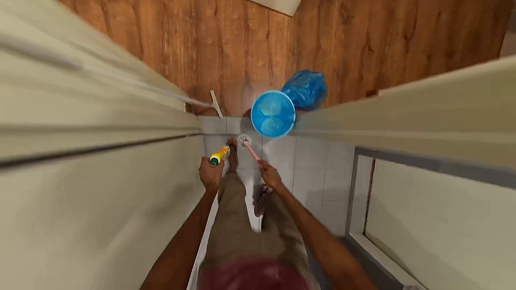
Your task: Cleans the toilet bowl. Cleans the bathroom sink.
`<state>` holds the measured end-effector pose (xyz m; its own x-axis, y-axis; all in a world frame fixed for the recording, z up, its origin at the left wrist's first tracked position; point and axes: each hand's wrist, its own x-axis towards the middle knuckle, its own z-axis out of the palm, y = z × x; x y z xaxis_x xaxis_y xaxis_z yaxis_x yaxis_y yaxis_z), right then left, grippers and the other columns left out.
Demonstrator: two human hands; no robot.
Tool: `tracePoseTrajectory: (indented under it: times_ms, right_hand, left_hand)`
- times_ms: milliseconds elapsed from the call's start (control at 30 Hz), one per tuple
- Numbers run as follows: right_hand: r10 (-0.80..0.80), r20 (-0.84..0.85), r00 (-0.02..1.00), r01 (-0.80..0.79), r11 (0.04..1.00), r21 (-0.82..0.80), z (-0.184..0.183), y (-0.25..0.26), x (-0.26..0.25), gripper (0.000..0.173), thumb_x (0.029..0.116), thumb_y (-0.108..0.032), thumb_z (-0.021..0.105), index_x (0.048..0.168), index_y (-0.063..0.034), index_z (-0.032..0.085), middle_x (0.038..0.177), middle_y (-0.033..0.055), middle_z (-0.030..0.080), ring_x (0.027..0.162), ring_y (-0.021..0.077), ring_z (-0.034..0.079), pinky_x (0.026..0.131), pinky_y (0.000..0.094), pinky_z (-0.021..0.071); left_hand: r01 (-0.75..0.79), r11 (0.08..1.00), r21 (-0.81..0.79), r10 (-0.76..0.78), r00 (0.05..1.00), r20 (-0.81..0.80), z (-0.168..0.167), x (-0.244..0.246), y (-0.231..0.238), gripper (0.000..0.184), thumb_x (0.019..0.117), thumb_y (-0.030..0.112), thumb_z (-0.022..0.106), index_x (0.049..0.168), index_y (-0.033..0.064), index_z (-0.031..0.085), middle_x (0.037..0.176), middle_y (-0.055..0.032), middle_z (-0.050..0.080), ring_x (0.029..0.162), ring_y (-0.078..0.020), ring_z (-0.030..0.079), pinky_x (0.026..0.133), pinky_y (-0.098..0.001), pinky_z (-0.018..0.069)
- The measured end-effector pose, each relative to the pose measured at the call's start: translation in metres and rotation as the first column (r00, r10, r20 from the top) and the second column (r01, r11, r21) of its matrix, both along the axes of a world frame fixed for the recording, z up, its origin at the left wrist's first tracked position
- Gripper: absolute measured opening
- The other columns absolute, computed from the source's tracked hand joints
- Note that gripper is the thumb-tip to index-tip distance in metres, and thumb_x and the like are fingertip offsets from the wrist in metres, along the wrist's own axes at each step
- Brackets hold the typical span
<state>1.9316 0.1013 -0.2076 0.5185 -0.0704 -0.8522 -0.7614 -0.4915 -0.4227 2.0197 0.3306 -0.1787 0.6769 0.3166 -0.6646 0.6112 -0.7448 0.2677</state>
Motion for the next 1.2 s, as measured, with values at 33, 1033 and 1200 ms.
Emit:
tracePoseTrajectory:
  times_ms: [33,1033,1200]
  right_hand:
    - [-0.076,0.024,0.997,0.075,0.997,0.026,-0.019,0.007,0.035,0.043,0.1108,-0.026,0.037,0.149,-0.0155,0.053,0.127,0.0186,0.068,0.112,0.0328,0.067,0.099,0.0538,0.051]
    - [-0.229,-0.341,0.912,0.306,0.932,0.194,-0.173,-0.059,0.012,0.041,0.1069,-0.027,0.05,0.143,-0.0083,0.057,0.129,0.0157,0.068,0.117,0.0275,0.067,0.104,0.0495,0.0525]
    - [-0.6,-0.312,0.736,0.622,0.782,-0.038,-0.076,-0.099,-0.047,0.034,0.1081,-0.017,0.048,0.138,-0.0021,0.057,0.119,0.0195,0.069,0.097,0.0294,0.071,0.084,0.0484,0.0576]
  left_hand:
    - [0.036,0.999,-0.012,-0.036,0.999,-0.011,-0.018,0.04,-0.01,0.06,0.0859,0.039,0.08,0.127,0.0004,0.059,0.11,-0.0223,0.07,0.105,-0.038,0.068,0.091,-0.0588,0.0538]
    - [0.425,0.866,-0.264,-0.466,0.877,-0.119,-0.203,0.217,-0.131,0.063,0.1017,0.041,0.061,0.148,-0.0001,0.046,0.153,-0.0271,0.043,0.133,-0.0416,0.052,0.108,-0.0595,0.0456]
    - [0.434,0.871,-0.232,-0.491,0.798,-0.349,-0.097,0.129,-0.052,0.051,0.1009,0.033,0.063,0.138,-0.0013,0.057,0.151,-0.0262,0.045,0.135,-0.0383,0.052,0.111,-0.0522,0.0457]
